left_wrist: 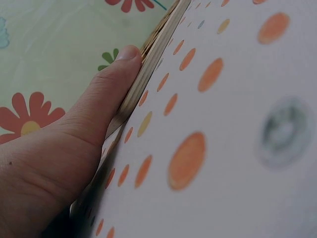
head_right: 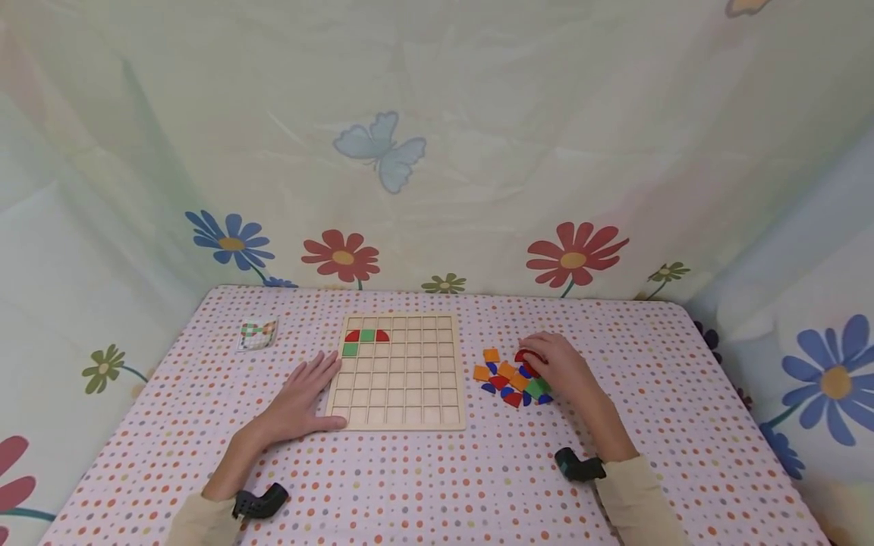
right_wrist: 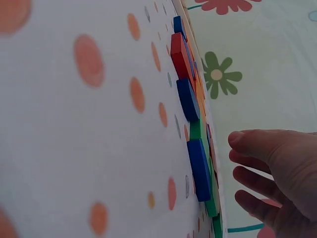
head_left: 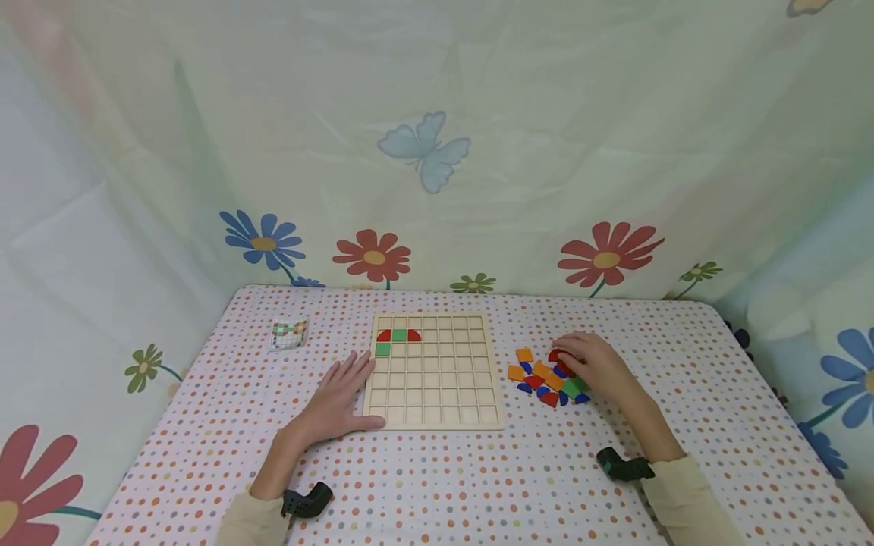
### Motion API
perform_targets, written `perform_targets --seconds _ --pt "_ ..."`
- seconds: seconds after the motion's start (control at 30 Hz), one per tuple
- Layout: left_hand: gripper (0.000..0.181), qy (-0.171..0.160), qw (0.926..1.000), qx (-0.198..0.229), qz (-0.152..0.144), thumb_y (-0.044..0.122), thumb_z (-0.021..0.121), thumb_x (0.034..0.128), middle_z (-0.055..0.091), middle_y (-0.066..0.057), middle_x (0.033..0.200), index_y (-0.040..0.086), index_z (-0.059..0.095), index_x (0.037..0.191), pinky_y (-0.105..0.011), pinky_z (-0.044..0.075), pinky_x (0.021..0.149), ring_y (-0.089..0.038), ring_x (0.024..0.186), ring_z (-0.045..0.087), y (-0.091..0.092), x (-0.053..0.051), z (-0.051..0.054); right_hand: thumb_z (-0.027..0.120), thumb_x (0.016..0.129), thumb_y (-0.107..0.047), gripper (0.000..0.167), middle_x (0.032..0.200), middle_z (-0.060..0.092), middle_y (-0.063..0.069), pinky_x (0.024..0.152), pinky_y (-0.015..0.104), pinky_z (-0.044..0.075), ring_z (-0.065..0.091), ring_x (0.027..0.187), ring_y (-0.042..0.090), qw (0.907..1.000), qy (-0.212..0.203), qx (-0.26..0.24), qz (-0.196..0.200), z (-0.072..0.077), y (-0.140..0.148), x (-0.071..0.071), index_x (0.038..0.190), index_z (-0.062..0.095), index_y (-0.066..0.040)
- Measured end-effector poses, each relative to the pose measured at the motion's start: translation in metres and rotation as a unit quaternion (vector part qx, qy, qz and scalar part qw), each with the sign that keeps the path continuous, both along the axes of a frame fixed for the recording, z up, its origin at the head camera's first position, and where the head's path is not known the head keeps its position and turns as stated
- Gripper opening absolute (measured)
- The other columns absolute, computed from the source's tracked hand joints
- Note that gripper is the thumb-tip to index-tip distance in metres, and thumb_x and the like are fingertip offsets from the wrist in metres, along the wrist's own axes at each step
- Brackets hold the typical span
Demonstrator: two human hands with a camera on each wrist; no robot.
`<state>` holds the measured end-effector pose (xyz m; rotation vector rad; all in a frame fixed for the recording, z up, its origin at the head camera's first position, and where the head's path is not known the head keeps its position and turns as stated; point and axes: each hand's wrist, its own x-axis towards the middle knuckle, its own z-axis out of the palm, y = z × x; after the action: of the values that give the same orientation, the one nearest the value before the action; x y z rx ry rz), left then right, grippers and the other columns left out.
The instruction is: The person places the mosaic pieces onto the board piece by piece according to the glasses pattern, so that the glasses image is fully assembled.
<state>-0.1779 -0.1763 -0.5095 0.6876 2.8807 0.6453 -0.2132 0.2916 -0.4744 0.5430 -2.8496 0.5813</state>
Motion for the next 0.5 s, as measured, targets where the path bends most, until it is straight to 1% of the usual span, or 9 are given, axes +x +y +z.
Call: perform_targets --seconds 0.13,0.27,0.5 --pt "0.108 0.008 1.0000 0.004 -0.002 0.070 0.064 0.0761 0.014 -0.007 0.165 0.011 0.021 0.156 -0.057 0.011 0.121 -0.033 0.152 0.010 0.0003 0.0002 0.0013 0.066 0.090 -0.008 0.025 0.118 0.065 0.021 0.095 0.057 0.048 0.056 0.113 0.041 0.9997 -0.023 0.007 -0.009 0.0003 -0.0008 -0.0013 0.114 0.069 0.000" --pt "0.108 0.007 1.0000 0.001 -0.003 0.071 0.064 0.0763 0.014 -0.007 0.165 0.011 0.021 0.156 -0.057 0.011 0.121 -0.033 0.153 0.009 0.0003 -0.0004 0.0008 0.067 0.090 -0.009 0.028 0.120 0.064 0.023 0.096 0.058 0.048 0.055 0.114 0.042 0.9982 -0.049 0.023 -0.024 0.0010 -0.0029 -0.0016 0.116 0.068 0.000" --pt "0.108 0.005 1.0000 -0.001 -0.002 0.069 0.065 0.0764 0.013 -0.007 0.165 0.011 0.021 0.156 -0.056 0.011 0.121 -0.033 0.153 0.009 0.0003 0.0000 0.0006 0.064 0.092 -0.011 0.028 0.122 0.064 0.023 0.097 0.058 0.047 0.054 0.116 0.042 0.9950 -0.069 0.061 -0.039 -0.0001 -0.0050 -0.0020 0.119 0.067 -0.002"
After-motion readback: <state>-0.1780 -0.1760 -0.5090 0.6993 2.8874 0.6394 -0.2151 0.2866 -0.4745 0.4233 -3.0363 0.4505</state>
